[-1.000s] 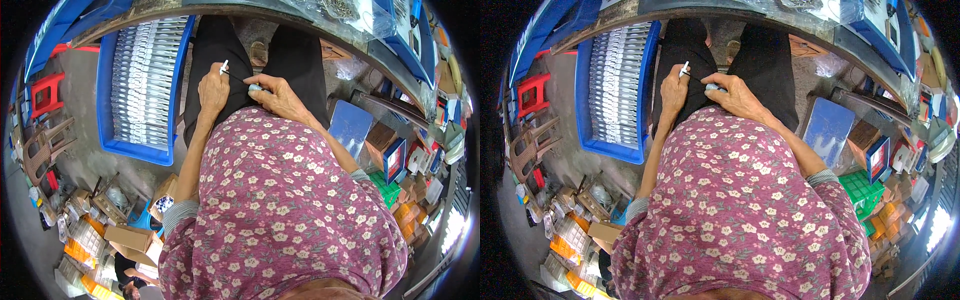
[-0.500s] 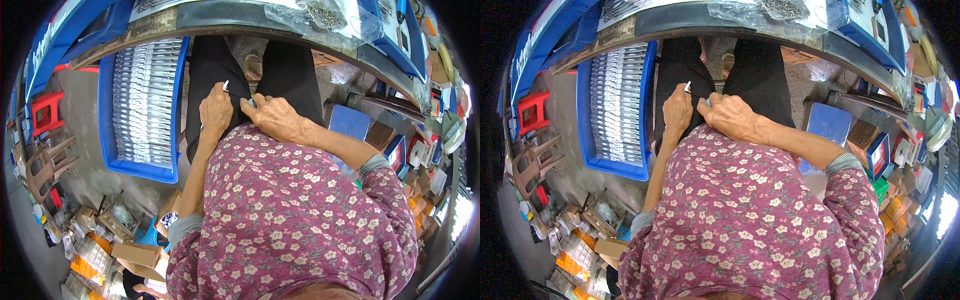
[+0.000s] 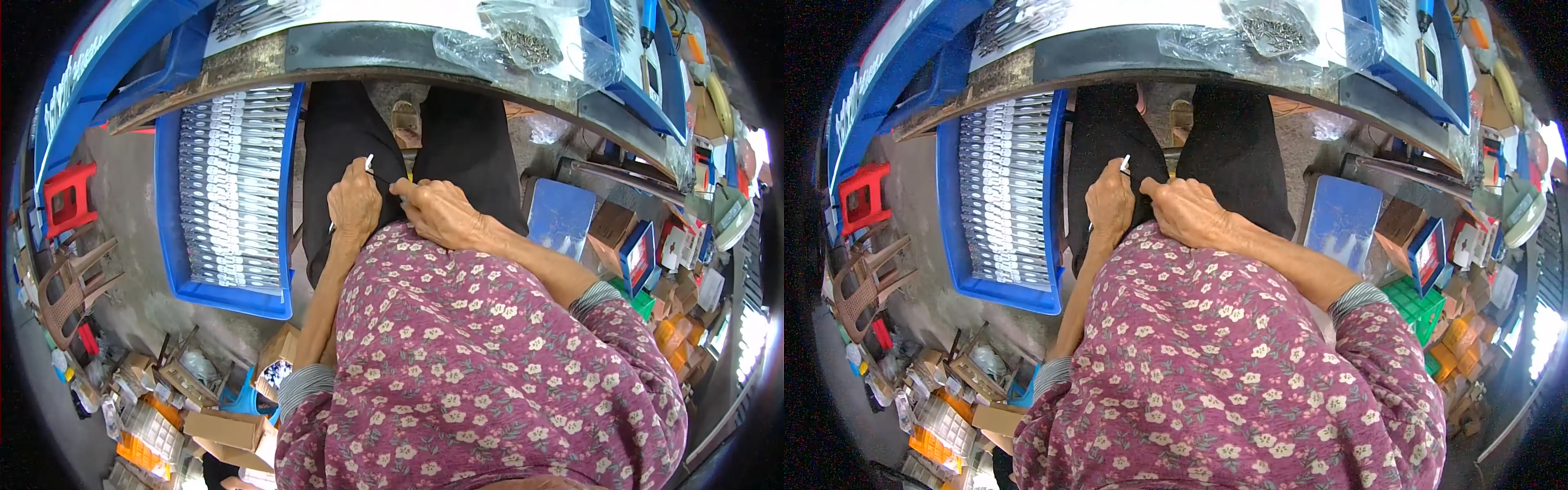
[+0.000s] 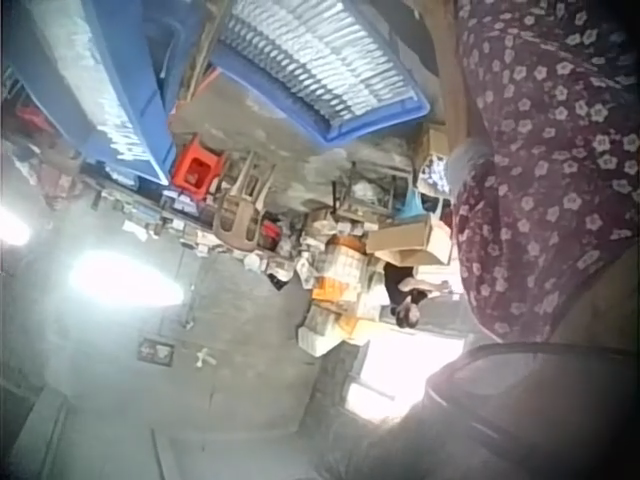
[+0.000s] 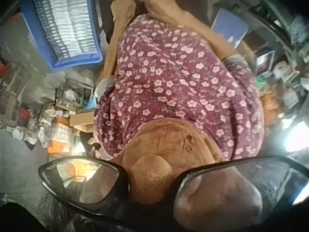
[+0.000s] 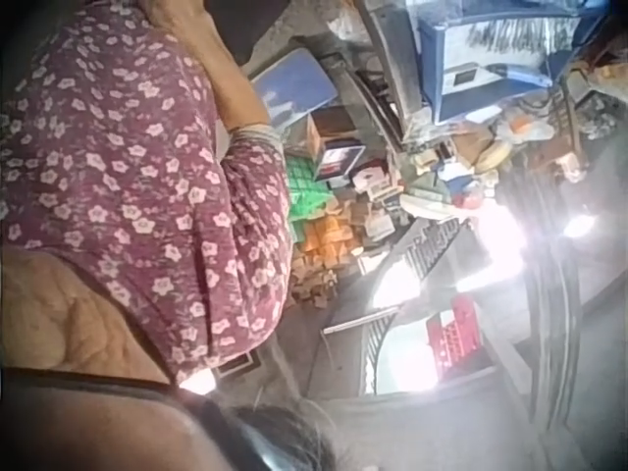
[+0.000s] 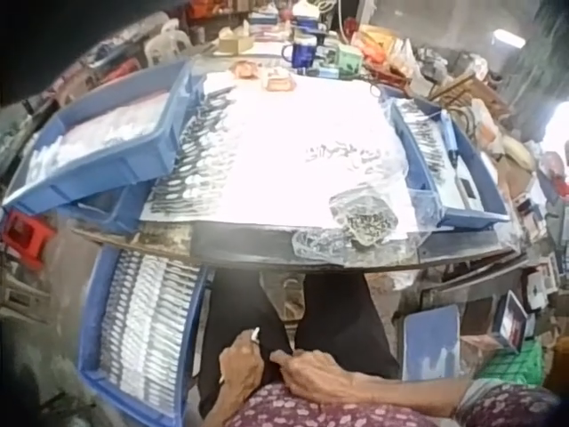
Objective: Assembling small white plastic hardware components using a screwdriver and wires.
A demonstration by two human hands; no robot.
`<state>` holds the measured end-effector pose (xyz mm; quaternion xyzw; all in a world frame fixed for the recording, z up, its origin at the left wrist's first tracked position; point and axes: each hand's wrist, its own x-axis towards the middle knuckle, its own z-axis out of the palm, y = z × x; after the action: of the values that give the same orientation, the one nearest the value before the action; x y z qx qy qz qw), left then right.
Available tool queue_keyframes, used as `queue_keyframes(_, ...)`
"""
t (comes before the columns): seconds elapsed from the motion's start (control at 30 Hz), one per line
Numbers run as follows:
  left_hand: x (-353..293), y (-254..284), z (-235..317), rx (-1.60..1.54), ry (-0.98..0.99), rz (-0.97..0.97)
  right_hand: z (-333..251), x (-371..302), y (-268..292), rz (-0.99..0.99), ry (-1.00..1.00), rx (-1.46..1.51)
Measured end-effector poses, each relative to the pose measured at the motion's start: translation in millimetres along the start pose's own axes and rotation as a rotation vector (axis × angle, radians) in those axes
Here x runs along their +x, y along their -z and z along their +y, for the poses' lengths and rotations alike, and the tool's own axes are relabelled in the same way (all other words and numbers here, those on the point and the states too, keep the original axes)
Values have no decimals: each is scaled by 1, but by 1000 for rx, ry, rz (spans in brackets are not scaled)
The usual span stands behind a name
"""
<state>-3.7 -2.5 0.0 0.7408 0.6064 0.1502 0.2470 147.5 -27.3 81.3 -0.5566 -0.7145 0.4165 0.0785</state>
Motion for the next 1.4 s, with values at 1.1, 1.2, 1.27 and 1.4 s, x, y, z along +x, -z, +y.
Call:
queue_keyframes(1.1, -1, 8, -3, -190, 44, 74, 14, -18, 17, -126, -566, 1451)
queue_keyframes(1.2, 3, 35, -1, -346, 88, 200, 27, -23, 11, -10, -544, 1355)
queue_keyframes(1.27, 4, 61, -5, -493, 119, 281, 39, -25, 6, 79, -457, 1320)
queue_keyframes(1.4, -8, 109, -43, -984, 337, 433, 51, -24, 0, 149, -443, 1370)
